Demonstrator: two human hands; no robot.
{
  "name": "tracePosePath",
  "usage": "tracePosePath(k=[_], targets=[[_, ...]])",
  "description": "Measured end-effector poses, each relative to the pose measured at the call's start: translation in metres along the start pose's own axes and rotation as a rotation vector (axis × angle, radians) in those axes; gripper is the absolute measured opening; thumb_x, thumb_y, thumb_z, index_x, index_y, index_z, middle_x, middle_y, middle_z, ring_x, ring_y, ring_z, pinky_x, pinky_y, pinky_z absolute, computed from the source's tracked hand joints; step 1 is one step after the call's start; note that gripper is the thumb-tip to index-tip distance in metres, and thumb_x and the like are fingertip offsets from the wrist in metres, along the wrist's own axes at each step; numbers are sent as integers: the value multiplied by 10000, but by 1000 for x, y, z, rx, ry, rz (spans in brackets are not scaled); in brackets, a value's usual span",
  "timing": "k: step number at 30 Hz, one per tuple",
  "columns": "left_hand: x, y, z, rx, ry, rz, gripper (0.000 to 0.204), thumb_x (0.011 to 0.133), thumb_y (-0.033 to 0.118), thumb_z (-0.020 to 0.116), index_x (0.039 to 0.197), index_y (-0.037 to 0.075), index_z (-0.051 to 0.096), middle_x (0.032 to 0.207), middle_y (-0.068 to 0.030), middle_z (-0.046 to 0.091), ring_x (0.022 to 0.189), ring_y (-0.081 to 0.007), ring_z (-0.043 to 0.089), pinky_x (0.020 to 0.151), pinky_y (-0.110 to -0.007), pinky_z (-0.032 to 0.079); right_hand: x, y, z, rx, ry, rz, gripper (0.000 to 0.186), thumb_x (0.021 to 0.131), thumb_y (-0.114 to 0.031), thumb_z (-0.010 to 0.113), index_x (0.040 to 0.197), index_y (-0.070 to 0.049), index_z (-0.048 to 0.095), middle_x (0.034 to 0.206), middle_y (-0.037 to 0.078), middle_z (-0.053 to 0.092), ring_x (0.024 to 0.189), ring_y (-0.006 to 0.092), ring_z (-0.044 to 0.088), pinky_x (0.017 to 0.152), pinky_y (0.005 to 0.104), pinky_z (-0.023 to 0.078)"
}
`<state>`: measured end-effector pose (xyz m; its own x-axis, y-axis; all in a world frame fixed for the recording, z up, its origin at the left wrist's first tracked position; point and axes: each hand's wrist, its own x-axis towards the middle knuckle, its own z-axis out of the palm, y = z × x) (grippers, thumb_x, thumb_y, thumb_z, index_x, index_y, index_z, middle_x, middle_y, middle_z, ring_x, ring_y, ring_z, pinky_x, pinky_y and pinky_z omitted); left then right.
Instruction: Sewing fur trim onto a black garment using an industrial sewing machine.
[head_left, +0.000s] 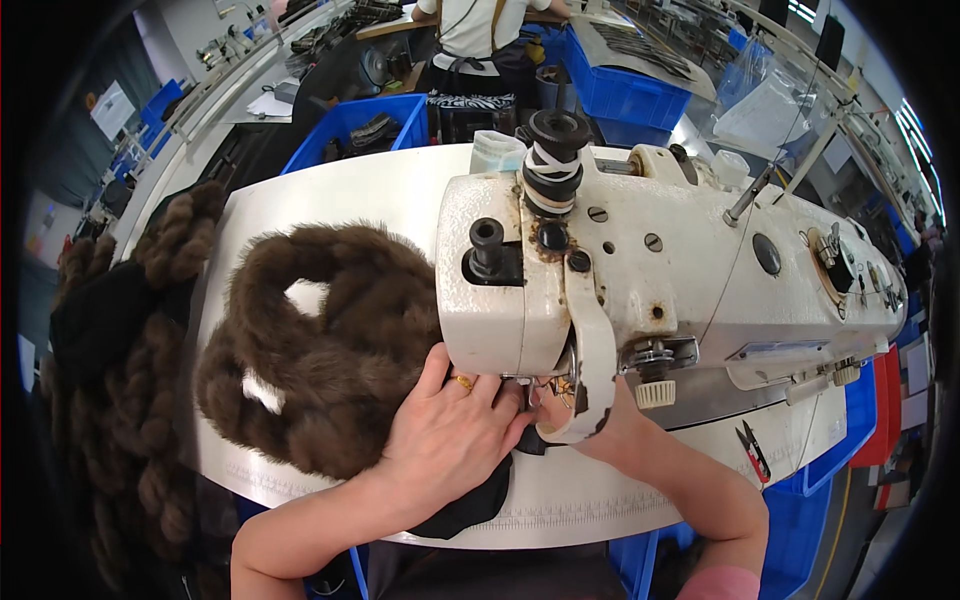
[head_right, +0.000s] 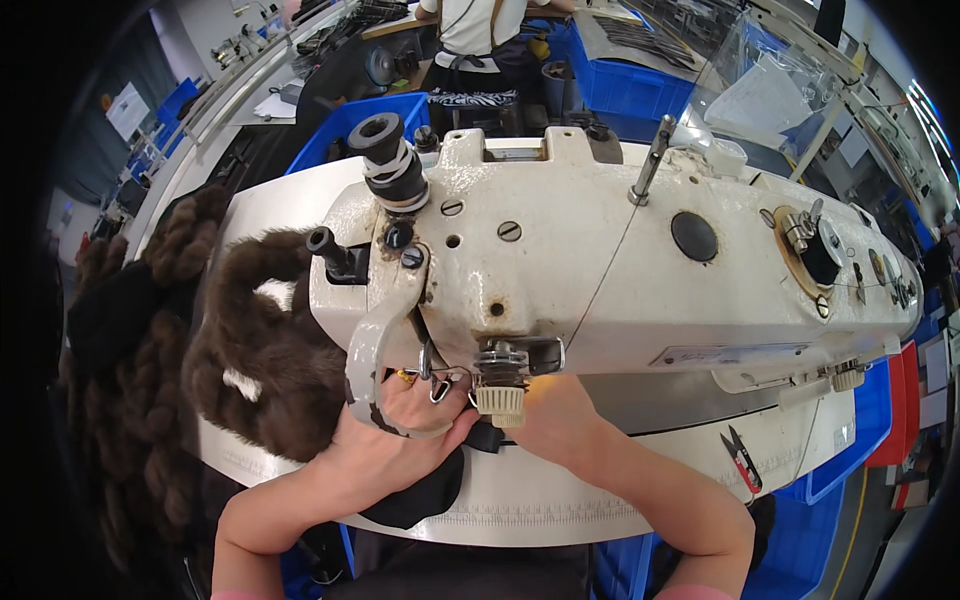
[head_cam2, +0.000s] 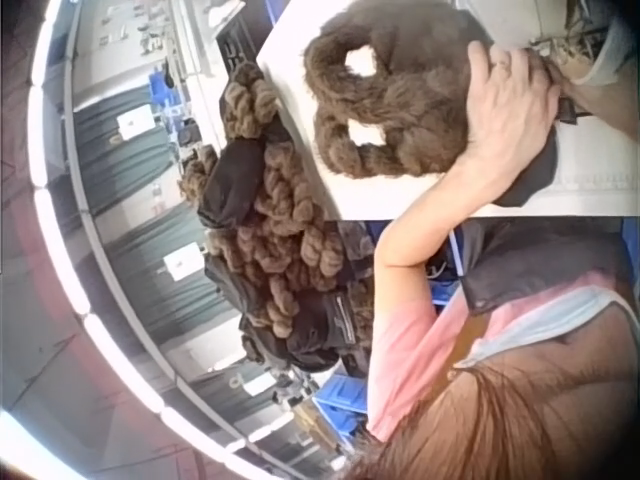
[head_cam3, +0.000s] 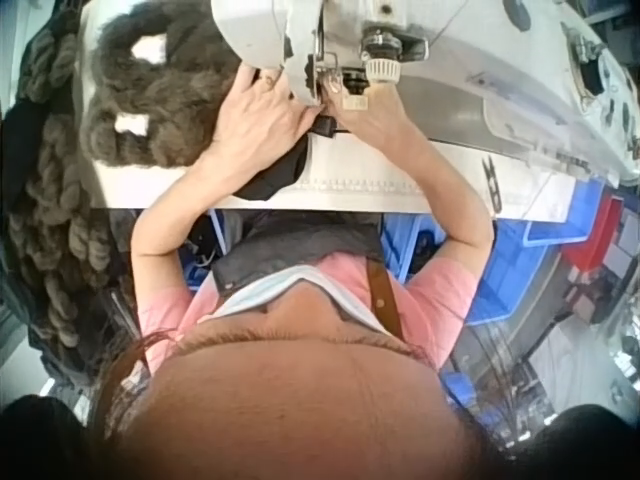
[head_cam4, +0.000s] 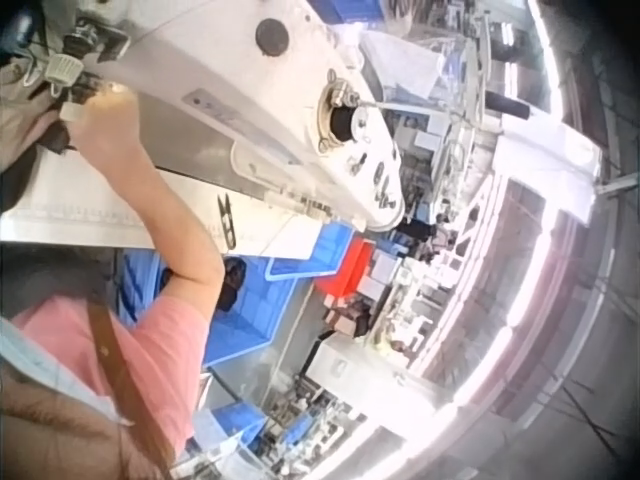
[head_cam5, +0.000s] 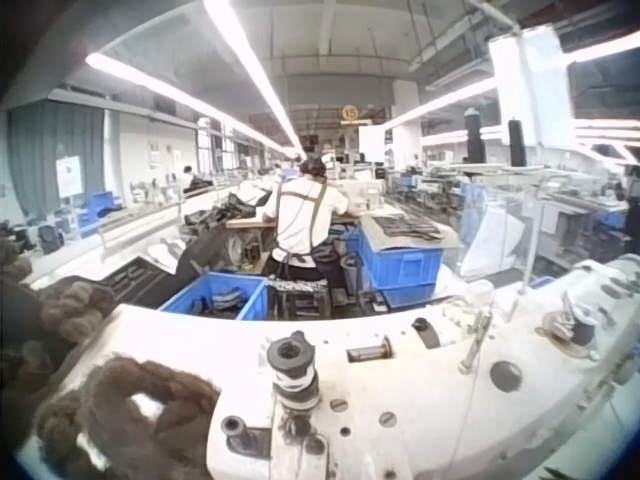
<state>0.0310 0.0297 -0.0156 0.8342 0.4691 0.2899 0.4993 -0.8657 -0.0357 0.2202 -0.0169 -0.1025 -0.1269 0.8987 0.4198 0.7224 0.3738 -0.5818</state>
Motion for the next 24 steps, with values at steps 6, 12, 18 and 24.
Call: tracePosePath(k=[6, 12, 18, 24], targets=[[2, -1, 3, 41, -4, -11, 212, 825, 219, 670, 927, 35, 692, 865, -89, 580, 833, -226, 596, 1012, -436, 367, -2, -3, -9, -416, -59, -226, 75, 745, -167, 676, 758, -116, 623, 672, 30, 579, 593, 212, 599, 505, 349, 487], [1, -3, 0, -52, 13, 4, 242, 755, 156, 691, 971, 50, 671, 951, -80, 595, 889, -257, 595, 925, -463, 429, 4, -8, -23, -350, 81, -181, 159, 744, -167, 671, 688, -108, 534, 647, 11, 546, 608, 169, 604, 523, 305, 491], [-2, 0, -3, 31, -72, 6, 270, 765, 148, 678, 1016, 46, 664, 959, -71, 603, 920, -253, 602, 903, -452, 441, 3, -4, -20, -383, -33, -281, 91, 744, -136, 633, 724, -104, 550, 707, 18, 567, 622, 162, 628, 534, 283, 500], [5, 0, 0, -25, 87, 5, 114, 788, 190, 710, 854, 99, 726, 758, -44, 625, 678, -214, 590, 677, -395, 409, -1, -3, -18, -472, -78, -333, 68, 691, -128, 637, 714, -107, 576, 701, 21, 549, 609, 152, 616, 519, 294, 491]])
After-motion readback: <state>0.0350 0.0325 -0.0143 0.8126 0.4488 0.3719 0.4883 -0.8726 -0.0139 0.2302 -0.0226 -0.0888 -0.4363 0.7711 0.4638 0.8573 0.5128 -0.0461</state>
